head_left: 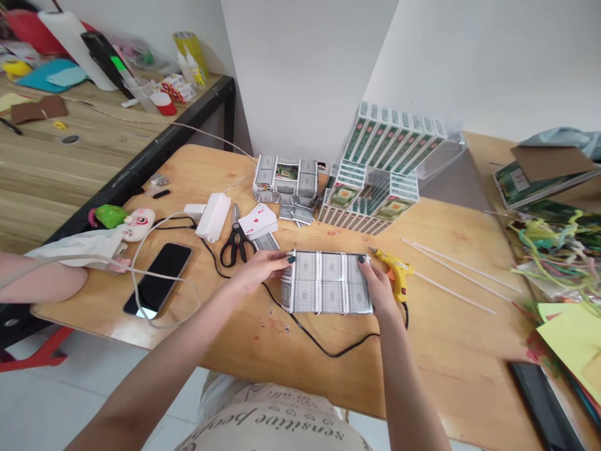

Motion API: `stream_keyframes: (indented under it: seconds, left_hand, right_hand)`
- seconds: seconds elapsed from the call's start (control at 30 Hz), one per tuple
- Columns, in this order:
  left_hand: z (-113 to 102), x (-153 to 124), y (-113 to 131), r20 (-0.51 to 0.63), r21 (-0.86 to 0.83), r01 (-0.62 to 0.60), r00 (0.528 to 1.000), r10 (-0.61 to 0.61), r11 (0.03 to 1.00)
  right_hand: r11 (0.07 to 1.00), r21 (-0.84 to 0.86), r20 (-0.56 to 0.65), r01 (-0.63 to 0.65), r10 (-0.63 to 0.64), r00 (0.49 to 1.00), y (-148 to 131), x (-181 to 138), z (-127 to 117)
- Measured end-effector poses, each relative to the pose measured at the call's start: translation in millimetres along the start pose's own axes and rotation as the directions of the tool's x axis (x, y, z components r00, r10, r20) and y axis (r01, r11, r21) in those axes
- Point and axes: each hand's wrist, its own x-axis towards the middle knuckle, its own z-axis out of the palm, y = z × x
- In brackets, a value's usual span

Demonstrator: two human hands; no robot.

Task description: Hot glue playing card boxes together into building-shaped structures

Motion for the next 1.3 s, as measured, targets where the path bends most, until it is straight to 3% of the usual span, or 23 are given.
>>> stream_keyframes:
  seconds: [0.2,0.43,0.67,0.9,1.13,1.3]
  left_hand:
    - [5,-2,4,-0.086,0.066,-0.076,0.993,0.082,0.995]
    - [11,-2,2,-0.216,0.021,-0.098,0.971,0.100,0.995]
    - [9,-5,-1,-0.229,0.038,-0.098,0.968,0.104,0.994]
    - [4,-5,-4,-0.135,0.058,-0.176,0.974,0.182,0.983]
    - [-12,-7,3,-0.210,0.068,-0.328,0.918,0.335,0.942]
    - [-19,-8,6,-0.276,-0.036,-0.374,0.895,0.351,0.927]
  right_hand:
    - [0.999,0.021,-0.022,0.028,-0.027,0.999,2,-2,3]
    - [0.998,0.016,-0.069,0.068,-0.067,0.995,2,-8,4]
    - [0.996,0.019,-0.091,0.088,-0.086,0.992,-4,-16,5]
    - [0.988,0.126,-0.065,0.088,-0.080,0.995,-2,-15,5]
    - [0.984,0.156,-0.082,0.080,-0.068,0.994,2,-12,2]
    - [0.984,0.160,-0.068,0.078,-0.068,0.995,3,-10,4]
